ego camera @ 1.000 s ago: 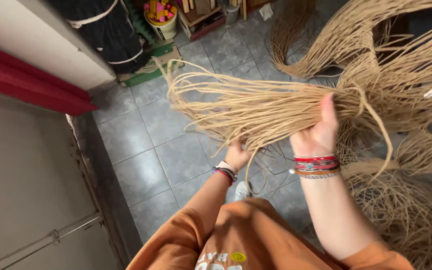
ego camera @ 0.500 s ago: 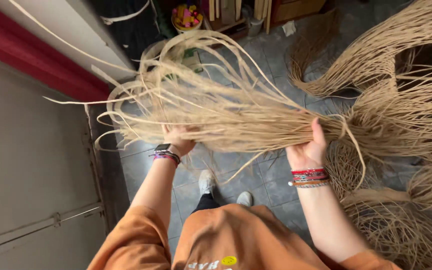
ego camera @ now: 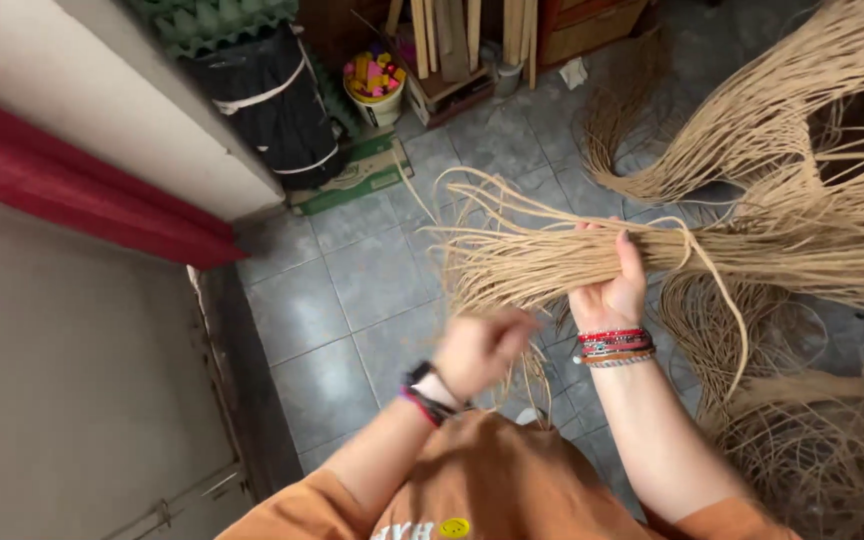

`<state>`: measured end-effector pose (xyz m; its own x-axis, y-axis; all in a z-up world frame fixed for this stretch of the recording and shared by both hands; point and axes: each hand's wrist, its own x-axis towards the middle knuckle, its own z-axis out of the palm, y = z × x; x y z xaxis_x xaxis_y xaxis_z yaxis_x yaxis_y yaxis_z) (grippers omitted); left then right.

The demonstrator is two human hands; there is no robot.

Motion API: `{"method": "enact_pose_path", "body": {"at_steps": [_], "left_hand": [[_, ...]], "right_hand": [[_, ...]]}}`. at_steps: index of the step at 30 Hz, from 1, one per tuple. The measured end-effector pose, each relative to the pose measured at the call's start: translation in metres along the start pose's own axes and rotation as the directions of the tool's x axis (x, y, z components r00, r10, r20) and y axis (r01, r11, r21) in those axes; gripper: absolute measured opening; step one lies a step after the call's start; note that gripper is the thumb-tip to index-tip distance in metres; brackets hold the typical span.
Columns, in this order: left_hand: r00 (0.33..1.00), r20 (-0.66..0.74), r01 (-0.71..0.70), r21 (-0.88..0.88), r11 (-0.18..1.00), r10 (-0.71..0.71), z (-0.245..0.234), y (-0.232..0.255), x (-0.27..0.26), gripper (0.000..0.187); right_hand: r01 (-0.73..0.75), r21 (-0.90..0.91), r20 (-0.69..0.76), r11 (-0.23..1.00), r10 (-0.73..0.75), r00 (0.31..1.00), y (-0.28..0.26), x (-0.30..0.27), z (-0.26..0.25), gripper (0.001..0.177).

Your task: Tying natural fibers onto a circular frame to create a decorative furniture piece

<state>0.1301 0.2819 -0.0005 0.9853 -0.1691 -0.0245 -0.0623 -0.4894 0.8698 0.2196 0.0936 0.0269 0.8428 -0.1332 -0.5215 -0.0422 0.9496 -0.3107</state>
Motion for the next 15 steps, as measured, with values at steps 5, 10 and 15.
{"method": "enact_pose_path", "body": {"at_steps": [5, 10, 15], "left_hand": [[0.975, 0.159, -0.091, -0.338, 0.937, 0.153, 0.191, -0.119, 0.05, 0.032], [0.868, 0.313, 0.159, -0.911, -0.381, -0.386, 0.119, -0.045, 0.098, 0.027], [0.825, 0.304, 0.079, -0.897, -0.436, -0.476, 0.099, -0.103, 0.124, 0.025]], "right_hand": [[0.085, 0.041, 0.063, 0.996, -0.087, 0.994, -0.006, 0.0, 0.018, 0.045], [0.066, 0.044, 0.011, 0.997, -0.067, 0.998, -0.016, -0.022, 0.04, 0.052], [0.008, 0.174, -0.009, 0.985, -0.007, 1.0, -0.028, -0.039, 0.057, 0.058]]}}
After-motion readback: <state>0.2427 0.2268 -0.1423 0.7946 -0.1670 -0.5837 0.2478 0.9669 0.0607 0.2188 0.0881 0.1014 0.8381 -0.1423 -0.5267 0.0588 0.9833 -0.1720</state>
